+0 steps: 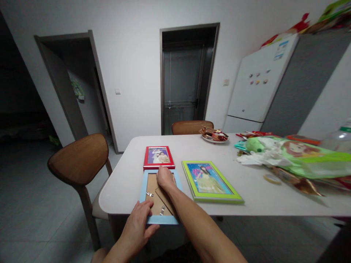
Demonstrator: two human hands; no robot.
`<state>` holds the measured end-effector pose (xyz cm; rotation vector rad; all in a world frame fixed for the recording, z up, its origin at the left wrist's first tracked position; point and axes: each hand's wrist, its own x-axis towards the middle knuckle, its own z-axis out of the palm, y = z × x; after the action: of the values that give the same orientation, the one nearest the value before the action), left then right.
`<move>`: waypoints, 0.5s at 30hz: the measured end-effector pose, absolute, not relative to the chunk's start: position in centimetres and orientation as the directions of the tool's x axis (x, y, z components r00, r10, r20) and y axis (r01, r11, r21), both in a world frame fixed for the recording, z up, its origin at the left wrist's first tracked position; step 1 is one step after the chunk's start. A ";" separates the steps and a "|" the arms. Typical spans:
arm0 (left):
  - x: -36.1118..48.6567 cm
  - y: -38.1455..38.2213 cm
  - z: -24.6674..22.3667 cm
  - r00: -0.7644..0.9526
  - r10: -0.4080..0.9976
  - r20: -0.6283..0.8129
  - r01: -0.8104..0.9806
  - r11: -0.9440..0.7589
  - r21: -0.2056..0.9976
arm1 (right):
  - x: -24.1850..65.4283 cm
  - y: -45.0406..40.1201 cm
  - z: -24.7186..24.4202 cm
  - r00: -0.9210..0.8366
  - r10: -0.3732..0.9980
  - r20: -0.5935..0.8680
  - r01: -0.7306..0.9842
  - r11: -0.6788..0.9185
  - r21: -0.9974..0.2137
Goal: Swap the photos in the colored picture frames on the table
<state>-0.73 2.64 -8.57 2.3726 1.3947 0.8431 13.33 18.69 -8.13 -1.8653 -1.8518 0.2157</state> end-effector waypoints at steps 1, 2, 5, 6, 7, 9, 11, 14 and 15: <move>-0.8 2.6 -8.4 0.373 0.863 0.340 0.713 -0.502 0.490 | 13.4 18.5 -7.9 0.058 0.968 0.242 0.884 0.063 -0.463; -0.8 2.6 -8.2 0.377 0.865 0.332 0.718 -0.499 0.484 | 13.6 18.3 -7.7 0.050 0.966 0.253 0.874 0.081 -0.480; -0.1 2.5 -7.7 0.399 0.863 0.310 0.744 -0.502 0.441 | 14.7 17.5 -7.0 0.009 0.960 0.281 0.830 0.150 -0.538; 0.4 2.5 -7.6 0.419 0.856 0.303 0.749 -0.514 0.418 | 15.2 17.2 -6.8 -0.006 0.958 0.287 0.812 0.172 -0.557; 1.0 2.6 -7.5 0.446 0.845 0.295 0.748 -0.533 0.396 | 15.8 16.8 -6.7 -0.019 0.957 0.290 0.794 0.191 -0.577; 2.3 2.9 -7.5 0.509 0.819 0.265 0.731 -0.574 0.368 | 17.1 15.8 -6.5 -0.037 0.956 0.292 0.766 0.215 -0.605; 3.2 3.2 -7.6 0.556 0.801 0.221 0.710 -0.596 0.376 | 18.5 14.8 -6.2 -0.026 0.953 0.301 0.719 0.227 -0.657; 3.4 3.3 -7.2 0.554 0.806 0.207 0.690 -0.584 0.428 | 20.4 12.9 -5.8 0.129 0.948 0.291 0.504 0.190 -0.843; 3.2 3.3 -6.7 0.536 0.810 0.238 0.674 -0.581 0.457 | 20.8 12.2 -5.7 0.209 0.943 0.258 0.392 0.161 -0.906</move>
<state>3.24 3.32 -6.74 2.4675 1.2310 0.6196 20.80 12.17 -5.69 -1.4174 -1.3673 0.6540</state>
